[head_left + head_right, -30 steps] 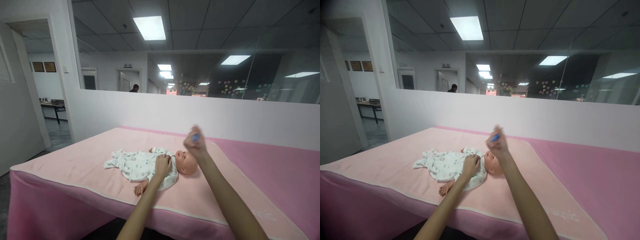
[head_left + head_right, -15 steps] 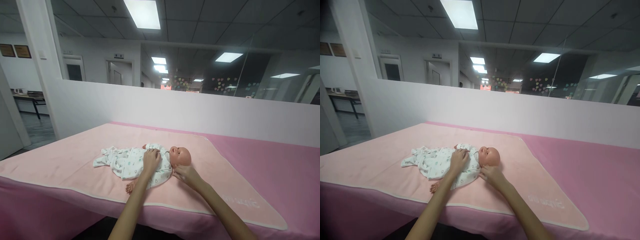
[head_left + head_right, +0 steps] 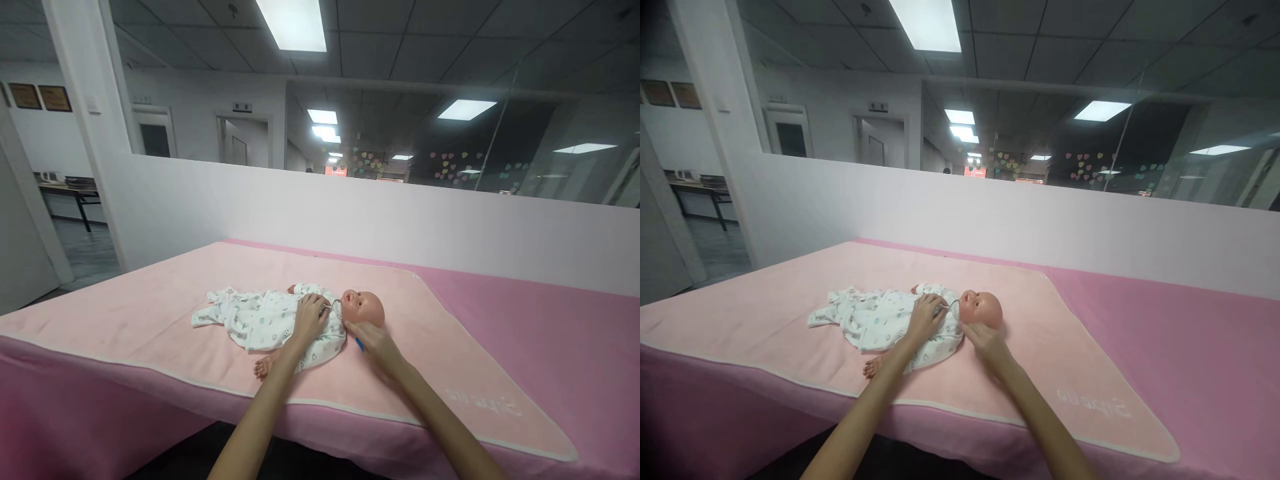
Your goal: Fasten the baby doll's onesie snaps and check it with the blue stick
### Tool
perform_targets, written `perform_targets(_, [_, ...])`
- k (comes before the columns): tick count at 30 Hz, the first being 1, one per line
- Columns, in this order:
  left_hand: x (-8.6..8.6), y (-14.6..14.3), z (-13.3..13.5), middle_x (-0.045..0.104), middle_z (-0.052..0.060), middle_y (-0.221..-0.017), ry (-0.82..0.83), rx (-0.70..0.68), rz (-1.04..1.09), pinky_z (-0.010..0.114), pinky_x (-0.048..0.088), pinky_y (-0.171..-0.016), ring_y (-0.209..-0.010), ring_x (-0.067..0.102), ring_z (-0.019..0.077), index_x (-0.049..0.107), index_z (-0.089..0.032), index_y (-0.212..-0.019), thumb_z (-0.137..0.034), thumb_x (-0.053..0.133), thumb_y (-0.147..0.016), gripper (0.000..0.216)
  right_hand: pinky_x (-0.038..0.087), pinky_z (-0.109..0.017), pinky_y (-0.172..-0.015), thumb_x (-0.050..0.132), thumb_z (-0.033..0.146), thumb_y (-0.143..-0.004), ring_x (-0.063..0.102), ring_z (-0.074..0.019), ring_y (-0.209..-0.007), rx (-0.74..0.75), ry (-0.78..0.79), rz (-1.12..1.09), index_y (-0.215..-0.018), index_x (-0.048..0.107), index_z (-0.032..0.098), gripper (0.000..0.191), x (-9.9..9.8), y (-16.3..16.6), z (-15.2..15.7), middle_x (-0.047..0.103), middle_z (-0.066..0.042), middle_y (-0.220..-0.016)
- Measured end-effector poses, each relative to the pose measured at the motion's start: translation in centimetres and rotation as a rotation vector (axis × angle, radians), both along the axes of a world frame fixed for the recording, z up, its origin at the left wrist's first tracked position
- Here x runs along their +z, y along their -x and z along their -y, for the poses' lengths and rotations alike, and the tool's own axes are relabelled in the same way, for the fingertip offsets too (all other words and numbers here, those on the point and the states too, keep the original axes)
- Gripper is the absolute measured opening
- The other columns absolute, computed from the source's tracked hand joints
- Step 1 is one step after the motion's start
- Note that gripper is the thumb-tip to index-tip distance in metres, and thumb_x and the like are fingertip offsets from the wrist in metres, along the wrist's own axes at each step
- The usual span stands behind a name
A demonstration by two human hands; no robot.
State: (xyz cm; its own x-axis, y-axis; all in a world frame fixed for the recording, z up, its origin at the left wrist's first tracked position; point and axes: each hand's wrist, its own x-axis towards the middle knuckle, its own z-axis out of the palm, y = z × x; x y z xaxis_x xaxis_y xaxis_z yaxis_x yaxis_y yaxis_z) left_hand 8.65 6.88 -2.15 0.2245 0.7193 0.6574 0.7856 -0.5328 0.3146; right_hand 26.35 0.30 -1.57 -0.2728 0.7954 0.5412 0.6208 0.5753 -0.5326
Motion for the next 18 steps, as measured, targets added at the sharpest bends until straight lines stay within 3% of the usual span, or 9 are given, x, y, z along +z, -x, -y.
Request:
perform_targets(4, [-0.1, 0.4, -0.1, 0.061, 0.002, -0.089, 0.013, -0.063, 0.022, 0.032, 0.035, -0.082, -0.092, 0.050, 0.0182, 0.057, -0.022, -0.084, -0.019, 0.044, -0.079, 0.014, 0.038, -0.037, -0.095, 0.034, 0.013, -0.080, 0.051, -0.0218, -0.107, -0.100, -0.157, -0.068, -0.117, 0.052, 0.019, 0.041, -0.2, 4.3, -3.8, 0.058, -0.008, -0.113])
perform_targets(9, [-0.6, 1.5, -1.2, 0.062, 0.003, -0.091, 0.127, -0.075, 0.066, 0.032, 0.037, -0.076, -0.086, 0.053, 0.0189, 0.055, -0.020, -0.095, -0.023, 0.037, -0.081, 0.023, 0.041, -0.035, -0.091, 0.029, 0.010, -0.076, 0.052, -0.0208, -0.105, -0.147, -0.130, -0.248, -0.116, 0.051, 0.020, 0.047, -1.1, 9.6, -6.6, 0.059, -0.007, -0.112])
perform_targets(18, [0.0, 2.2, -1.3, 0.064, 0.002, -0.083, 0.234, -0.272, 0.374, 0.026, 0.042, -0.073, -0.077, 0.056, 0.0154, 0.059, -0.017, -0.084, -0.026, 0.037, -0.080, 0.025, 0.039, -0.033, -0.094, 0.033, 0.012, -0.078, 0.050, -0.0193, -0.107, -0.108, -0.153, -0.298, -0.115, 0.051, 0.017, 0.041, -2.5, 9.4, -6.0, 0.057, -0.010, -0.114])
